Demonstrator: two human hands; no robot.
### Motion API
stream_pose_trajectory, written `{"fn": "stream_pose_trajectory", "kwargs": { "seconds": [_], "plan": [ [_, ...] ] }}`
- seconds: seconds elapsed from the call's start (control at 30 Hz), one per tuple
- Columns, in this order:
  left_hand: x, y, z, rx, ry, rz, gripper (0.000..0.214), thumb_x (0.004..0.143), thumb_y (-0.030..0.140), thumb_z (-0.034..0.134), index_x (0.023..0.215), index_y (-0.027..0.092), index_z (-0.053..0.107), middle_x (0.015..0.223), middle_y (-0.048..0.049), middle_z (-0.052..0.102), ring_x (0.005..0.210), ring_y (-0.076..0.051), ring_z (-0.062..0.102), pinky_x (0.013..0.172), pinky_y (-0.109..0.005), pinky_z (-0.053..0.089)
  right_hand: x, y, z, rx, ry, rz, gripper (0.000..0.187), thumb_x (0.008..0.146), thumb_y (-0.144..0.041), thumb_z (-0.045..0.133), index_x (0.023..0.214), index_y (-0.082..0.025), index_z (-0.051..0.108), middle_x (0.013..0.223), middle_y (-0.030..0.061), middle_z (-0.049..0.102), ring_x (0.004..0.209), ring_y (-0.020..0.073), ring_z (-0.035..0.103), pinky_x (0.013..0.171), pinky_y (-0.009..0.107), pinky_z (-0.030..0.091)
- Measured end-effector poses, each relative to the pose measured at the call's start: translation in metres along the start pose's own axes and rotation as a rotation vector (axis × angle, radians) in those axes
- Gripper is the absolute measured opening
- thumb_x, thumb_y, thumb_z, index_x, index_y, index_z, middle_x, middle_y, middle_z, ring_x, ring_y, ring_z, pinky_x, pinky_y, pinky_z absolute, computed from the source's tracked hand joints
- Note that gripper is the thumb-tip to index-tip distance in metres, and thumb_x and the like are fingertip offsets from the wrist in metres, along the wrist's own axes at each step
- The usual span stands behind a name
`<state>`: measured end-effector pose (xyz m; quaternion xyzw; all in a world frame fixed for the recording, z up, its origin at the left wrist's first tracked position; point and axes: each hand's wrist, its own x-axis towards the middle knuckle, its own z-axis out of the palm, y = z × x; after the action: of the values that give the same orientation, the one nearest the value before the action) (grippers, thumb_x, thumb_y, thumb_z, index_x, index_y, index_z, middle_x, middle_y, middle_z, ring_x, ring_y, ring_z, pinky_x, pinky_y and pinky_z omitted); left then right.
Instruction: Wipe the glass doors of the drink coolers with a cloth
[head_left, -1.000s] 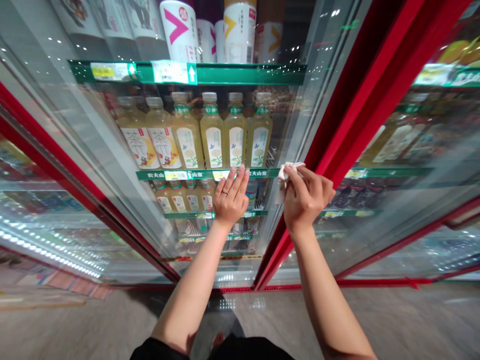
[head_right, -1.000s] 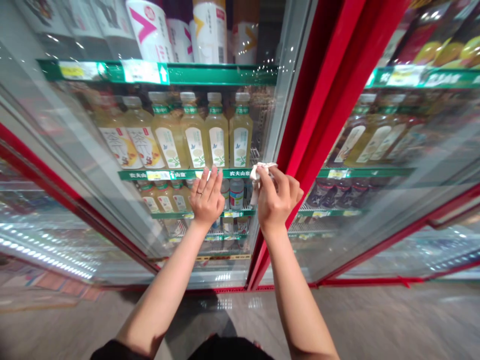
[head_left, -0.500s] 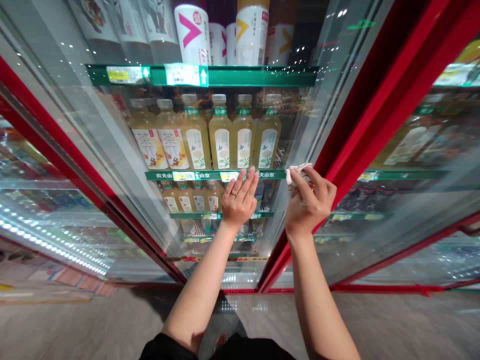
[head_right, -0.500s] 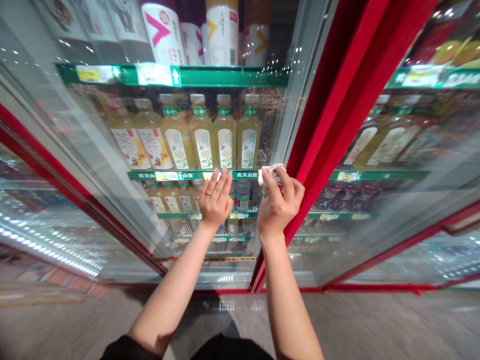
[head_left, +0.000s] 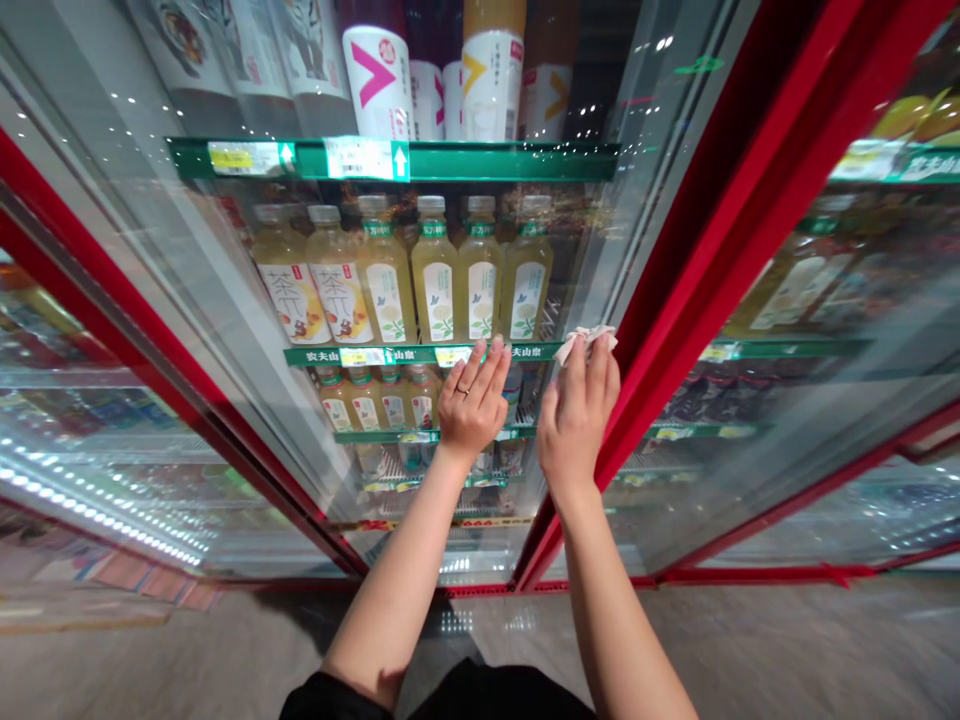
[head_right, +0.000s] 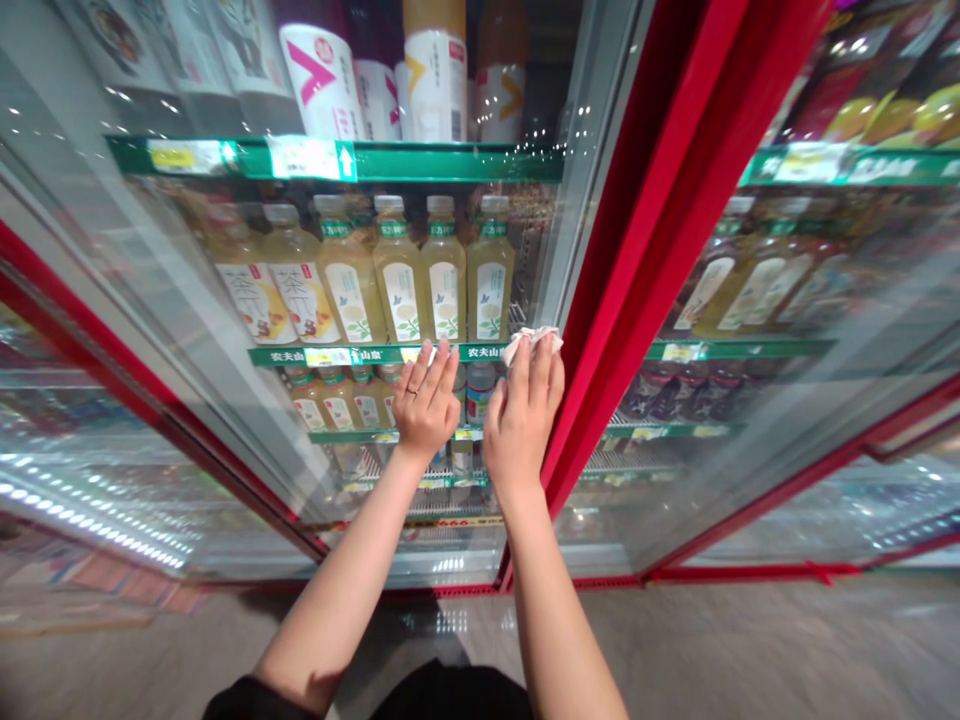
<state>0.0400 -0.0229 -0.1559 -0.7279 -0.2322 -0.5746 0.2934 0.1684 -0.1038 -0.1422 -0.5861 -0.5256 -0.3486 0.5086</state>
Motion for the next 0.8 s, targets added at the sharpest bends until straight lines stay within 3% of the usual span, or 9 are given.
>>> {"fn": "stream_pose_trajectory", "kwargs": {
  "seconds": [0.13,0.27,0.37,0.6,0.8],
  "plan": [
    [-0.001,-0.001,-0.001,-0.024,-0.030,-0.007,0.079,0.101,0.007,0.042,0.175,0.019,0.018,0.167,-0.0034,0.051,0.164,-0.013,0.030,0.141,-0.033,0.018,-0.009,-0.011,-0.003,0.064,-0.125,-0.023,0.078,0.108,-0.015,0.043,0.178,-0.033,0.012,0.183,0.0098,0.029,0.170,0.0320,0.023,0.134,0.062,0.035],
    [-0.007,-0.001,-0.009,-0.088,-0.050,-0.027,0.080,0.101,0.004,0.040,0.176,0.020,0.018,0.169,-0.0044,0.050,0.165,-0.014,0.032,0.141,-0.035,0.023,-0.017,-0.004,-0.004,0.091,-0.133,0.004,0.078,0.108,-0.012,0.037,0.177,-0.035,0.011,0.184,0.0076,0.026,0.171,0.0307,0.021,0.135,0.064,0.032],
    [-0.019,0.002,-0.022,-0.089,-0.030,-0.134,0.076,0.103,0.005,0.040,0.175,0.022,0.022,0.172,-0.0035,0.044,0.166,-0.014,0.029,0.141,-0.036,0.024,-0.011,-0.004,-0.002,0.082,-0.119,0.023,0.078,0.108,-0.016,0.039,0.178,-0.034,0.008,0.185,0.0090,0.022,0.171,0.0332,0.019,0.133,0.067,0.033],
    [-0.037,-0.004,-0.042,-0.020,-0.105,-0.306,0.074,0.108,0.012,0.042,0.176,0.026,0.016,0.177,-0.0039,0.031,0.168,-0.019,0.020,0.142,-0.046,0.024,-0.010,-0.025,-0.002,0.172,-0.239,-0.059,0.070,0.111,-0.021,0.039,0.176,-0.035,0.019,0.181,0.0074,0.034,0.172,0.0306,0.017,0.134,0.063,0.035],
    [-0.043,-0.016,-0.045,-0.007,-0.162,-0.365,0.074,0.110,0.014,0.040,0.177,0.026,0.011,0.179,-0.0044,0.027,0.169,-0.020,0.017,0.141,-0.046,0.024,-0.011,-0.025,0.004,0.170,-0.162,0.021,0.070,0.111,-0.021,0.035,0.177,-0.036,0.015,0.185,0.0065,0.024,0.172,0.0326,0.015,0.134,0.066,0.031]
  ]
}}
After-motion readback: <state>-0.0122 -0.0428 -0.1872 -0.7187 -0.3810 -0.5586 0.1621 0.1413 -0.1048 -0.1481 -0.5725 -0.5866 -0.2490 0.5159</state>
